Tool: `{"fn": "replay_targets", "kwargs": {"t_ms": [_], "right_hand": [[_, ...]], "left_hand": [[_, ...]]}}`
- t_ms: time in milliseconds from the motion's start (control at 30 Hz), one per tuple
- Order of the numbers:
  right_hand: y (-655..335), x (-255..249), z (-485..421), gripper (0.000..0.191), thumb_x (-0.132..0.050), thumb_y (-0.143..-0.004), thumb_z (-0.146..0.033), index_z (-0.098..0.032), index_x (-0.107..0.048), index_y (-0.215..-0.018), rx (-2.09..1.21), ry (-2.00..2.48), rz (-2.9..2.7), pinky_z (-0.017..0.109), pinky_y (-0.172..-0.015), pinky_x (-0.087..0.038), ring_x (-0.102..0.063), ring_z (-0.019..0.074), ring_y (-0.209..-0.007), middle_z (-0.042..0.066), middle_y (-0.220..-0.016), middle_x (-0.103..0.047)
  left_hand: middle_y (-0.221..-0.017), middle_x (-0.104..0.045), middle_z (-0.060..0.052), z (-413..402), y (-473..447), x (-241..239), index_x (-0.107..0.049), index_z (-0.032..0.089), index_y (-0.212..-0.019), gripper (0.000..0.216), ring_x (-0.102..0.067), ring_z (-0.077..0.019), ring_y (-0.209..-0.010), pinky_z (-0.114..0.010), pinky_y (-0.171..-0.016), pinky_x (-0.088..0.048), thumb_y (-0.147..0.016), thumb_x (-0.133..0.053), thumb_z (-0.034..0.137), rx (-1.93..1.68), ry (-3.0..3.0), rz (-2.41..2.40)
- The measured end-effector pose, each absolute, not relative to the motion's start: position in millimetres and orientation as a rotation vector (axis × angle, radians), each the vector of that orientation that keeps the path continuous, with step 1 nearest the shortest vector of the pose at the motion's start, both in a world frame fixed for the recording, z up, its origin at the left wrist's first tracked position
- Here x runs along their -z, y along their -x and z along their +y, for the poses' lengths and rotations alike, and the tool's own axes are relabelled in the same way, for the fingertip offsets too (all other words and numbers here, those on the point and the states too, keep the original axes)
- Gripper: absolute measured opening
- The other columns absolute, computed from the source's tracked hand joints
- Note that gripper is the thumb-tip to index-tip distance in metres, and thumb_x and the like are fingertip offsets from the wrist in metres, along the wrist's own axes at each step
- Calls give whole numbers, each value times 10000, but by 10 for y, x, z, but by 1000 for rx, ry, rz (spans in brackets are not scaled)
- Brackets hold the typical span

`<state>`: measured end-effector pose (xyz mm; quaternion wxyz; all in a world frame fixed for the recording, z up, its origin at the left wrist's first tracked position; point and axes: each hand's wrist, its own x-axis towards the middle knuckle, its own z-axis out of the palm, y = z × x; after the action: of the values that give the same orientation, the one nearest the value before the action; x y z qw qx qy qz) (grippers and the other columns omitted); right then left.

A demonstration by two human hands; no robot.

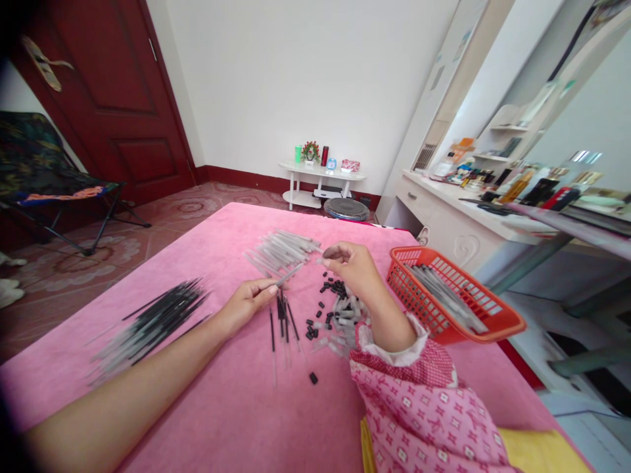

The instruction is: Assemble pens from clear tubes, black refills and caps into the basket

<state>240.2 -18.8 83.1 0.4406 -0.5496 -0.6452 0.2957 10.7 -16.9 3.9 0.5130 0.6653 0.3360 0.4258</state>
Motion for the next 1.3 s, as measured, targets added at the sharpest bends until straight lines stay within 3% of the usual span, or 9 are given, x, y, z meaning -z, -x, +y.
{"fn": "replay_targets", "kwargs": {"t_ms": [267,600,867,1300], "right_hand": [[-2355,-832,-215,149,-620,-648,-242,-126,-619,-741,-673,1299,-1808,250,-618,-442,-566,133,-649,39,-717,-642],[-2317,-841,-238,139,-586,-690,-192,-128,-646,-797,-626,1306,-1943,247,-634,-443,-584,143,-681,43,-749,-662],[-2212,-900,-304,126,-570,-682,-144,-145,-651,-778,-535,1297,-2021,227,-634,-437,-583,132,-697,32,-776,-665],[-2118,-720,-271,78,-584,-610,-143,-132,-647,-655,-677,1311,-1850,214,-534,-406,-531,115,-563,13,-609,-623]], "left_hand": [[-849,-684,-63,-189,-122,-63,-693,131,-891,297,-590,-203,-830,-289,-786,-414,-805,-519,356,-963,-1705,791],[-615,-582,-21,-219,-124,-137,-655,131,-656,349,-505,-147,-613,-241,-608,-371,-793,-520,422,-911,-1702,728],[-542,-537,-21,-222,-110,-155,-685,134,-684,393,-469,-149,-558,-236,-511,-346,-754,-538,493,-880,-1581,747],[-655,-651,-35,-282,-121,-89,-710,163,-708,252,-572,-224,-712,-287,-646,-420,-745,-564,365,-1087,-1695,897]]}}
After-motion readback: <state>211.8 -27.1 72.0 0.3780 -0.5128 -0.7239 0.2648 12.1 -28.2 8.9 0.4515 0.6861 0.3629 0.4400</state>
